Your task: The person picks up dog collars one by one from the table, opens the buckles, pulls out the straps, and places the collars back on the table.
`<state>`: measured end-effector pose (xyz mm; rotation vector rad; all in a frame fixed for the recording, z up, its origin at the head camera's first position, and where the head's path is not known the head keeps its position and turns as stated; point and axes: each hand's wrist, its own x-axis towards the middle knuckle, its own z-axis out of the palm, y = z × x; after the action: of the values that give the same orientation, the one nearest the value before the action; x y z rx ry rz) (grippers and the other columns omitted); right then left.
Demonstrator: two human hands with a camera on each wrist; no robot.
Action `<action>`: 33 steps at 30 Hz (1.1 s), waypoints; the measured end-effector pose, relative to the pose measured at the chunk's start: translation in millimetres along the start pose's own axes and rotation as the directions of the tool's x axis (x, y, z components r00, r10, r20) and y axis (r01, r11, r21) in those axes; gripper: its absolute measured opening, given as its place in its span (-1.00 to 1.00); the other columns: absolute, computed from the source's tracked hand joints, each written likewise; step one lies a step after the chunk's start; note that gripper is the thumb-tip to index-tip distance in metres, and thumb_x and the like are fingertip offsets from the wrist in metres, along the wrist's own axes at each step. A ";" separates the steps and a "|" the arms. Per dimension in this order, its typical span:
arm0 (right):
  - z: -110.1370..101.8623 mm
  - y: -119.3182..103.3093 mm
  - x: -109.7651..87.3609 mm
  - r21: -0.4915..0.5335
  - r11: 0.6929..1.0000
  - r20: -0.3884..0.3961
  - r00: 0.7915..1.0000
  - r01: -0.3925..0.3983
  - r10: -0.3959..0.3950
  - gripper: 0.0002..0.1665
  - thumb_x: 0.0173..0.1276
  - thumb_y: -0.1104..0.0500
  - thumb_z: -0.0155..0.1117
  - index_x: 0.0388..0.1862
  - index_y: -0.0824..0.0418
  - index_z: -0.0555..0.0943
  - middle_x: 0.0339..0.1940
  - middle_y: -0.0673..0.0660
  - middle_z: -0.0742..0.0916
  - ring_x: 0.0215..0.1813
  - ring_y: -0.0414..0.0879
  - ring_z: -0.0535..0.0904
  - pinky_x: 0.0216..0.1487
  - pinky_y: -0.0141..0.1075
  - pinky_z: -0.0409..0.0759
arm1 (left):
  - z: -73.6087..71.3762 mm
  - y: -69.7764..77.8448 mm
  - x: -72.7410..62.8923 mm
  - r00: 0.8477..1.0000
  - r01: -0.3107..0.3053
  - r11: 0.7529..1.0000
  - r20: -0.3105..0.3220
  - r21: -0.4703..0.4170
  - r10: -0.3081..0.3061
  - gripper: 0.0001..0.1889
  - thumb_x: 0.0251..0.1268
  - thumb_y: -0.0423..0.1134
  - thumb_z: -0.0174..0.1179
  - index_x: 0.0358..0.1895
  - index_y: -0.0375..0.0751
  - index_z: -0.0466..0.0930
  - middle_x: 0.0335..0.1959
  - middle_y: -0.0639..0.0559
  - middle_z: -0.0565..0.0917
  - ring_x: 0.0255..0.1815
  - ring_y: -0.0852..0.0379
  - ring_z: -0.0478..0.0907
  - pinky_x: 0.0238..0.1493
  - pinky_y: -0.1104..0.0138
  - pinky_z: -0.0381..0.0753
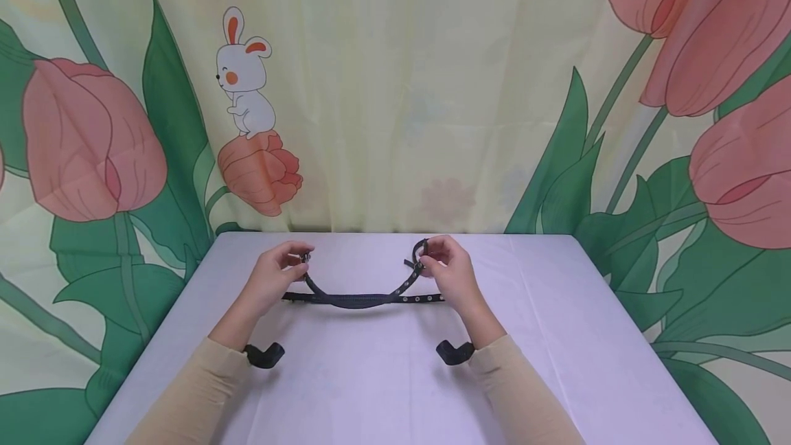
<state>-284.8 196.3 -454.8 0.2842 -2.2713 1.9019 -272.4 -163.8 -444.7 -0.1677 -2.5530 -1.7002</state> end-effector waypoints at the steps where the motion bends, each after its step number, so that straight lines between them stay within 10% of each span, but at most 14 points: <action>1: -0.7 0.1 -0.3 -0.007 1.000 -0.005 1.000 0.002 -0.002 -0.71 0.52 0.46 0.28 0.15 0.31 0.56 0.06 0.46 0.70 -0.06 -0.14 0.75 0.01 -0.02 0.84 | -0.4 -0.1 -0.1 1.000 0.009 1.000 -0.007 0.002 -0.009 -0.64 0.50 -0.44 0.30 0.26 -0.05 0.68 0.16 -0.14 0.68 0.11 -0.07 0.68 0.09 0.17 0.81; 14: -6.6 0.3 -7.0 0.001 1.000 -0.030 1.000 -0.004 0.004 -0.66 0.49 0.45 0.32 0.17 0.26 0.53 -0.01 0.26 0.71 -0.06 -0.15 0.76 -0.04 -0.23 0.84 | -2.4 -10.1 -1.1 0.997 0.052 0.998 -0.049 0.018 -0.051 -0.78 0.45 -0.32 0.39 0.07 -0.07 0.71 0.05 -0.06 0.76 0.16 -0.04 0.66 0.15 0.15 0.74; 33: -22.1 14.4 -12.4 0.037 0.999 -0.032 0.999 -0.035 0.036 -0.43 0.45 0.55 0.29 0.35 0.23 0.45 -0.04 0.32 0.63 -0.08 0.07 0.80 -0.08 -0.01 0.85 | -13.8 -23.6 -9.2 0.998 0.058 0.998 -0.041 0.014 -0.057 -0.73 0.49 -0.49 0.29 0.14 -0.15 0.72 0.15 -0.18 0.70 0.11 -0.06 0.76 0.22 0.14 0.77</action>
<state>-276.4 220.9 -467.7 0.2173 -2.2375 1.9522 -266.3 -186.0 -462.0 -0.0588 -2.5642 -1.6853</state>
